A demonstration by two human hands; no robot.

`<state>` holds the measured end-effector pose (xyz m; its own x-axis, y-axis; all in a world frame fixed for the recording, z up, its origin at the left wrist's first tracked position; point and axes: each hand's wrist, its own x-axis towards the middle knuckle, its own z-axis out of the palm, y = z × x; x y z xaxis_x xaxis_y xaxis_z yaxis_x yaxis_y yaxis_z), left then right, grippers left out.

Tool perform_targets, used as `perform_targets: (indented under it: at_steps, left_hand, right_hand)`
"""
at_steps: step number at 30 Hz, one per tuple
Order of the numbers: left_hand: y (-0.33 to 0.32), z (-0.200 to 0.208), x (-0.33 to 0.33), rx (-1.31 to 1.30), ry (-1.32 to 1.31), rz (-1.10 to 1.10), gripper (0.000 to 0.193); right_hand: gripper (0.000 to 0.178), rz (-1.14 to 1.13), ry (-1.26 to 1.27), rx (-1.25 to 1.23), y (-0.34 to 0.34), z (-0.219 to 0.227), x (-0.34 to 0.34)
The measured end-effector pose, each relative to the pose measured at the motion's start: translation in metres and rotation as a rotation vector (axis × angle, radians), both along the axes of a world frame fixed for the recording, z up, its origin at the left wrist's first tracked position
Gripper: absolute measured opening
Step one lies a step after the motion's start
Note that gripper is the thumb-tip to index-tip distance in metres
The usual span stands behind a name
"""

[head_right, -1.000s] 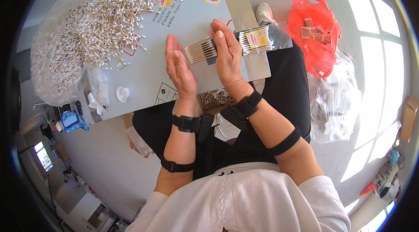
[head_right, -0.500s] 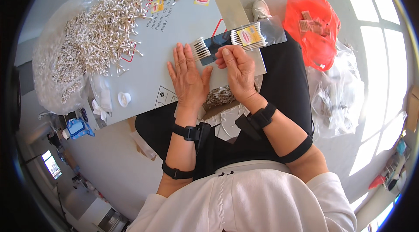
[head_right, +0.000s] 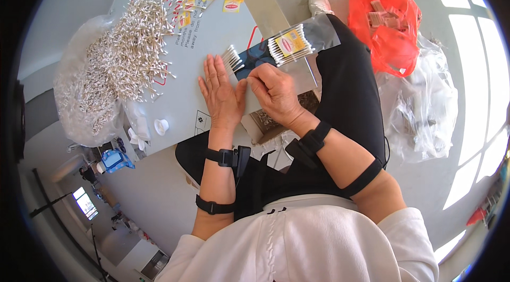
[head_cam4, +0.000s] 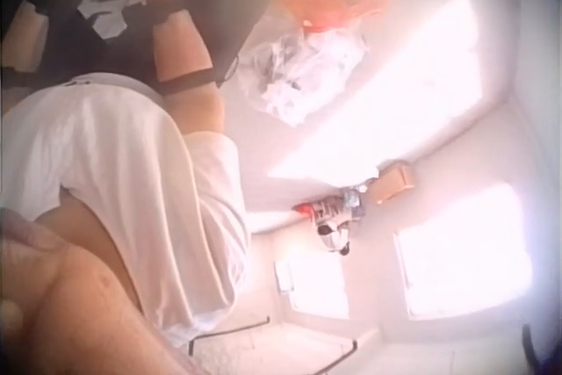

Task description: Organizing bulk cotton swabs into rows and placing them into small plastic packages.

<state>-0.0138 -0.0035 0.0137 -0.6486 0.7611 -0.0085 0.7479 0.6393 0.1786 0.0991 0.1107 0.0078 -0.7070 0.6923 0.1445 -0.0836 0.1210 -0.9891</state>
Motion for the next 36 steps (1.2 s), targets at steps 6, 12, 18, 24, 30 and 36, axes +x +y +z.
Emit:
perform_targets:
  at_steps: [6,12,18,24,30,36]
  left_hand:
    - [0.000,0.000,-0.002,-0.010,0.010,-0.013,0.086]
    - [0.000,0.001,-0.007,-0.038,0.019,-0.029,0.086]
    - [0.001,0.001,-0.011,-0.045,0.025,-0.021,0.086]
    - [0.001,0.000,-0.015,-0.050,0.039,-0.027,0.086]
    - [0.002,0.001,-0.016,-0.065,0.042,-0.023,0.087]
    - [0.002,0.001,-0.017,-0.071,0.036,-0.017,0.088]
  right_hand:
    - [0.006,0.001,0.013,0.002,0.000,0.001,0.000]
    - [0.005,-0.004,0.028,0.041,0.001,0.001,-0.001]
    - [0.005,0.009,0.023,0.052,0.001,0.001,0.000]
    - [0.006,0.021,0.019,0.059,0.001,0.000,-0.001]
    - [0.006,0.025,0.017,0.077,0.001,-0.001,-0.001]
    - [0.006,0.029,0.007,0.081,0.001,0.001,-0.001]
